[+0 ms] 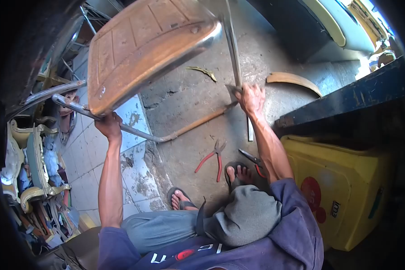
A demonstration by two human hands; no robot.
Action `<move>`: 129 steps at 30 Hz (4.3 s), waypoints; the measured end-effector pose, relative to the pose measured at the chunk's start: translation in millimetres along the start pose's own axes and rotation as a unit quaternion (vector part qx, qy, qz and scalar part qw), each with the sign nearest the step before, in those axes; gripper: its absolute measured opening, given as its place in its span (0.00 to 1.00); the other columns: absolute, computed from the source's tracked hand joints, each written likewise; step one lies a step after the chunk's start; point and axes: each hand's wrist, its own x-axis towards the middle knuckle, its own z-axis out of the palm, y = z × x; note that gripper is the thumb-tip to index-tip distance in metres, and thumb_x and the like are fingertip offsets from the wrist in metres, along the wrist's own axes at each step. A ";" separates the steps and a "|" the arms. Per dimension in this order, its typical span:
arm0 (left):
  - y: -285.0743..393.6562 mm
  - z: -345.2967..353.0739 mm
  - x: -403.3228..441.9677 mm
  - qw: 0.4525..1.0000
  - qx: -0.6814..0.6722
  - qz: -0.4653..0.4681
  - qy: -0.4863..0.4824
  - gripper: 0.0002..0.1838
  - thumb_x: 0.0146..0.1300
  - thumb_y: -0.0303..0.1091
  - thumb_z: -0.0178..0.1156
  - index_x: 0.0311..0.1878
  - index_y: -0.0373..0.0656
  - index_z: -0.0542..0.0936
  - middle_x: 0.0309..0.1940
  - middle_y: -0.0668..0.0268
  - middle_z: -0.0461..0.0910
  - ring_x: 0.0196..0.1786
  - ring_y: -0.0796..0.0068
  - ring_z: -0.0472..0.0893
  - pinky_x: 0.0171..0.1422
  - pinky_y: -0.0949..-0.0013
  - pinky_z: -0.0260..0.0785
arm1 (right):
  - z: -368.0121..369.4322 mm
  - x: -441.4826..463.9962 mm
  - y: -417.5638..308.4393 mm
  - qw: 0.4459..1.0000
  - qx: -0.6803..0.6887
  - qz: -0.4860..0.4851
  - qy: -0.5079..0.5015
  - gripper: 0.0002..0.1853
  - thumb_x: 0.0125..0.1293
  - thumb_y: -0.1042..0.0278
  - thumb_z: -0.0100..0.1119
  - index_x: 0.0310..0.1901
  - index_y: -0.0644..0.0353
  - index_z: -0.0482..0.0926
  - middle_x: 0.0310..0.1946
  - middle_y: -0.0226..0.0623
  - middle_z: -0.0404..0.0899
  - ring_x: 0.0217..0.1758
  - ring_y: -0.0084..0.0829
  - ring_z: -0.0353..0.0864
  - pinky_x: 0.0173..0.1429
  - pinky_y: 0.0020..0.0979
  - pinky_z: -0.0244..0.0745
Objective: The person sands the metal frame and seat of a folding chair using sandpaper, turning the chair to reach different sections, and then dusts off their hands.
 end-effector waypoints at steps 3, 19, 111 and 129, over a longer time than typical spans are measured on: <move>8.2 7.5 5.2 1.000 0.008 0.025 0.003 0.12 0.71 0.32 0.61 0.33 0.40 0.71 0.15 0.72 0.65 0.12 0.81 0.65 0.15 0.72 0.55 | 10.1 1.5 -5.8 0.990 -0.034 0.081 -0.106 0.25 0.64 0.39 0.65 0.45 0.55 0.84 0.35 0.51 0.87 0.45 0.49 0.86 0.58 0.48 0.70; 8.1 -0.8 -5.3 1.000 0.006 -0.010 -0.003 0.11 0.71 0.31 0.60 0.34 0.41 0.70 0.16 0.71 0.65 0.13 0.81 0.64 0.15 0.71 0.55 | 56.5 -36.0 -5.0 0.950 -0.059 0.239 -0.192 0.22 0.65 0.45 0.61 0.42 0.56 0.90 0.36 0.57 0.88 0.43 0.54 0.90 0.47 0.50 0.83; 79.9 -201.2 53.0 0.796 0.577 0.183 -0.028 0.29 0.69 0.35 0.62 0.71 0.37 0.70 0.64 0.46 0.72 0.62 0.43 0.75 0.69 0.53 0.68 | -63.4 -147.5 -80.3 0.931 0.228 0.042 -0.283 0.28 0.71 0.44 0.60 0.32 0.68 0.85 0.16 0.54 0.74 0.19 0.47 0.77 0.30 0.46 0.70; 38.2 41.5 -137.9 0.777 0.211 0.133 -0.578 0.45 0.62 0.40 0.72 0.78 0.39 0.60 0.67 0.45 0.69 0.68 0.44 0.73 0.72 0.46 0.68 | -71.8 -156.3 -87.4 0.921 0.174 -0.033 -0.347 0.27 0.68 0.44 0.65 0.31 0.66 0.84 0.21 0.56 0.78 0.25 0.53 0.81 0.33 0.48 0.70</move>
